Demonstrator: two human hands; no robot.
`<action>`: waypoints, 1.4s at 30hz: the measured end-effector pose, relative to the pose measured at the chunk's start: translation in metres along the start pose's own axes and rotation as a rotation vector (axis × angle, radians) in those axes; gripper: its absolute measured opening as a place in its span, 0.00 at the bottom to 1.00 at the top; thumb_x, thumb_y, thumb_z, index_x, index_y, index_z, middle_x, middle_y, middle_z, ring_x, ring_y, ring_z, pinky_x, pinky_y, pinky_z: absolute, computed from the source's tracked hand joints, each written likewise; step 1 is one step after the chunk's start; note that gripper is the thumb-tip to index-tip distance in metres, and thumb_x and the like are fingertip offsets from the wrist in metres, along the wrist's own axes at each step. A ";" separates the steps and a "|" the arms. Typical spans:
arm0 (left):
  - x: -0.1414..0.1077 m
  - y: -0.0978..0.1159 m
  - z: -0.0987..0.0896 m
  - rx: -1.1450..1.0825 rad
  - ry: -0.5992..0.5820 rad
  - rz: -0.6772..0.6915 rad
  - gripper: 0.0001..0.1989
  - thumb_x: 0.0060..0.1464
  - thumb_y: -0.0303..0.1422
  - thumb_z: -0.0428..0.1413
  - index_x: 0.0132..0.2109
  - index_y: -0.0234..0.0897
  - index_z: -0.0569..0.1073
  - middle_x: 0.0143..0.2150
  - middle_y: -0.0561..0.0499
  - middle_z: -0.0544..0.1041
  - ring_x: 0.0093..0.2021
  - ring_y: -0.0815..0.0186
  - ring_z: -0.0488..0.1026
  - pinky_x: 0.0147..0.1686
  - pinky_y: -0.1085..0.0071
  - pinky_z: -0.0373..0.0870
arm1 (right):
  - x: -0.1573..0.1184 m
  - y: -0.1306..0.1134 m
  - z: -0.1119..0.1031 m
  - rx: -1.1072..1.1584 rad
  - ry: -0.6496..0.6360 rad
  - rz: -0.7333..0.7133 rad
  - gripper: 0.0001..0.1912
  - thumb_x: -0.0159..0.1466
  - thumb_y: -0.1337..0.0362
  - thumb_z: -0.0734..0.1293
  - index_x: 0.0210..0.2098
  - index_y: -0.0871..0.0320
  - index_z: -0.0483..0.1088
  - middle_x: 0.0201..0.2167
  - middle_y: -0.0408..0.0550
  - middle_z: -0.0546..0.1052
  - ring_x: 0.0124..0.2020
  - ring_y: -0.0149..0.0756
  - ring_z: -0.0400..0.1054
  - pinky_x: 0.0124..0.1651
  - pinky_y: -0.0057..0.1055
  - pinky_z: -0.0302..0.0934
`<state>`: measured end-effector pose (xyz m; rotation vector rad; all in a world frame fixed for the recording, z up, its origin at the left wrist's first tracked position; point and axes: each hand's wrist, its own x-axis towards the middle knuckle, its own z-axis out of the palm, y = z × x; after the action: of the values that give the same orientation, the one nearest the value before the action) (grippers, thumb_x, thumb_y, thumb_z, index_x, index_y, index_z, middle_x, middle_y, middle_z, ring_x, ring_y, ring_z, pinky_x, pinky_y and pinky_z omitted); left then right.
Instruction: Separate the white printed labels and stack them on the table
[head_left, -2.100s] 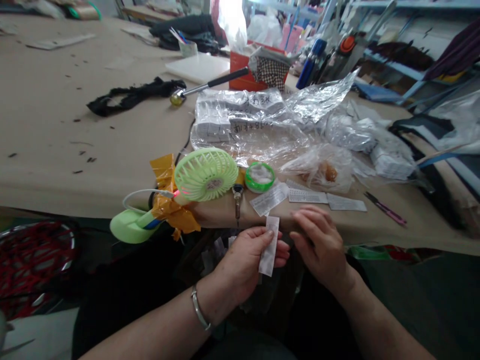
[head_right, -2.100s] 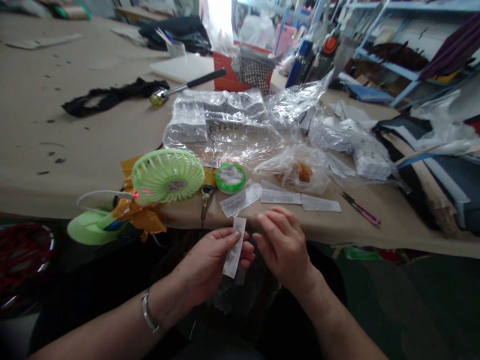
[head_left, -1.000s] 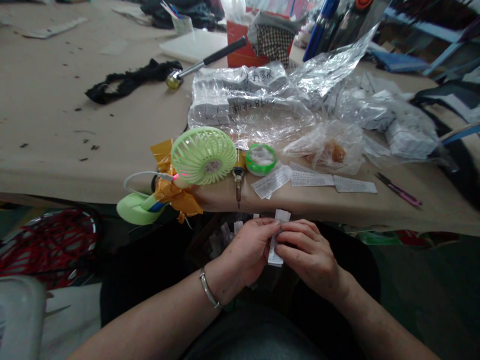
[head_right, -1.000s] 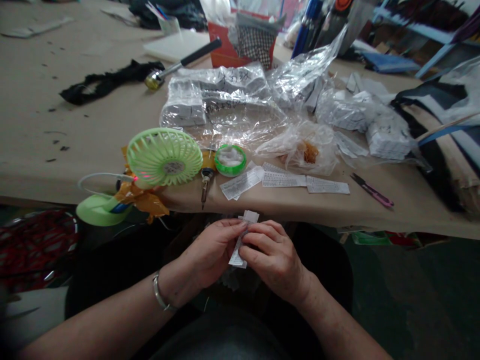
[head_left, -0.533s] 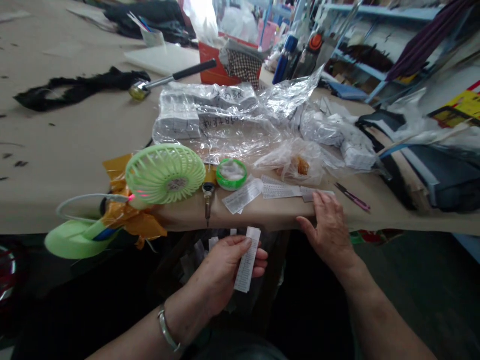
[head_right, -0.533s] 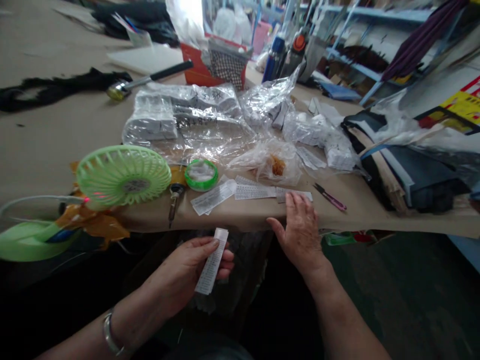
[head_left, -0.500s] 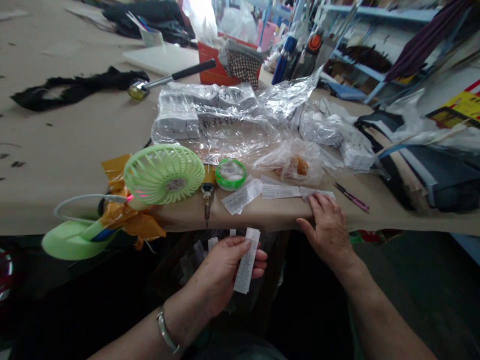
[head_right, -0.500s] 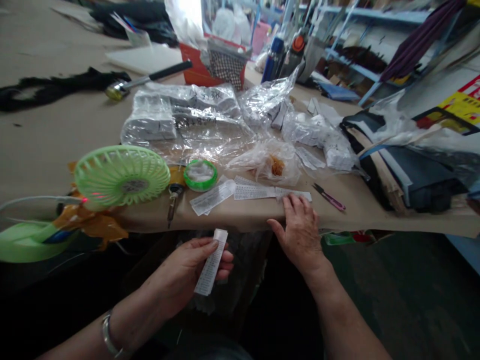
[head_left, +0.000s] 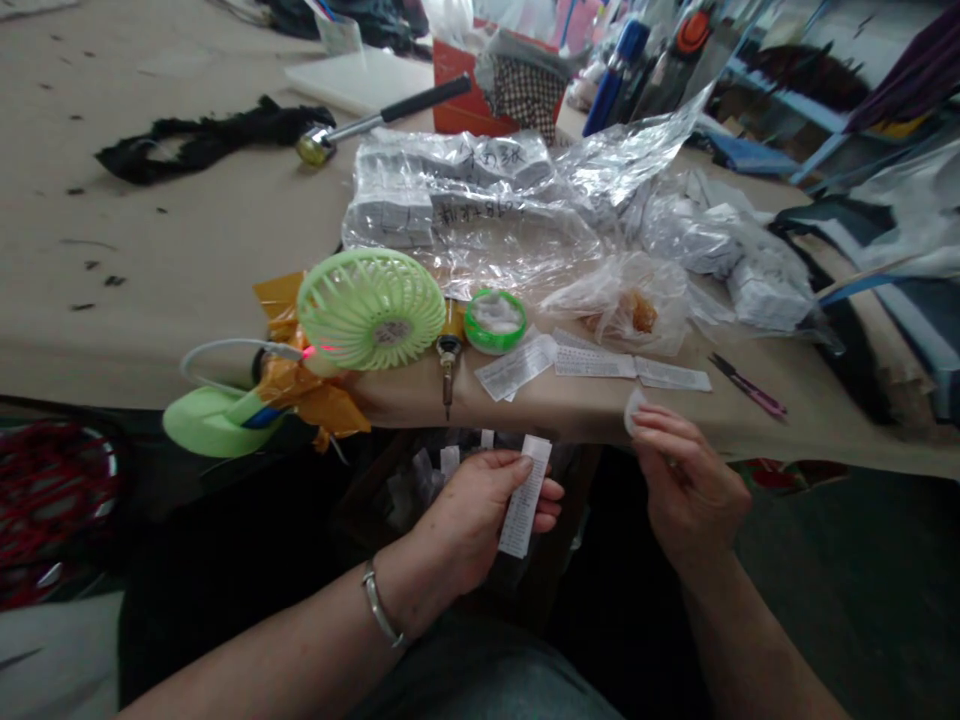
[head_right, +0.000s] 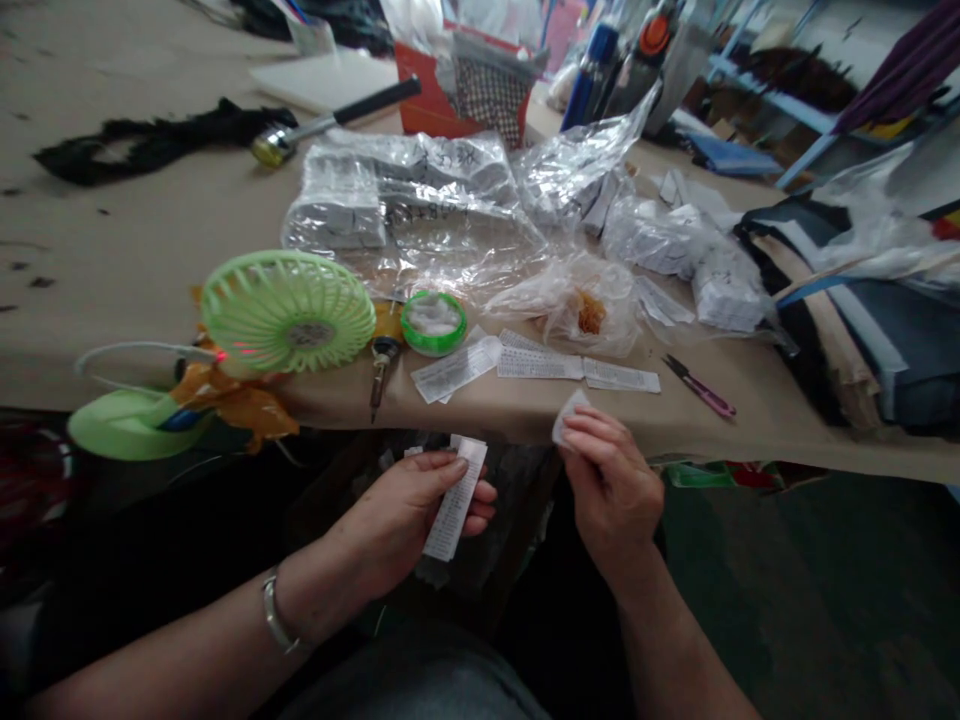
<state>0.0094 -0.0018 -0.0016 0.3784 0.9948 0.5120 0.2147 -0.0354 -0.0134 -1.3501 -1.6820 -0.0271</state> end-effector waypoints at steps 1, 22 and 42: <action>0.000 -0.001 -0.001 -0.024 -0.020 0.018 0.07 0.58 0.29 0.53 0.37 0.29 0.73 0.29 0.45 0.78 0.22 0.70 0.73 0.25 0.74 0.72 | -0.003 -0.014 0.008 0.076 -0.070 -0.052 0.12 0.60 0.73 0.66 0.41 0.53 0.73 0.43 0.48 0.78 0.50 0.44 0.71 0.52 0.48 0.66; -0.002 -0.010 -0.019 -0.273 -0.093 0.182 0.08 0.44 0.31 0.64 0.29 0.29 0.75 0.27 0.49 0.75 0.26 0.72 0.70 0.28 0.77 0.64 | -0.026 -0.060 0.051 0.153 -0.378 -0.333 0.10 0.63 0.74 0.63 0.40 0.58 0.73 0.39 0.51 0.80 0.49 0.40 0.71 0.53 0.44 0.65; -0.019 -0.010 -0.020 -0.040 -0.257 -0.060 0.11 0.59 0.31 0.51 0.37 0.27 0.73 0.29 0.46 0.75 0.21 0.73 0.72 0.22 0.78 0.69 | -0.017 -0.024 0.064 1.381 -0.795 1.005 0.22 0.45 0.63 0.76 0.40 0.54 0.75 0.44 0.47 0.77 0.30 0.28 0.70 0.31 0.24 0.65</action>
<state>-0.0140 -0.0191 -0.0034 0.3669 0.7440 0.4165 0.1542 -0.0229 -0.0476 -0.8822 -0.8550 2.0291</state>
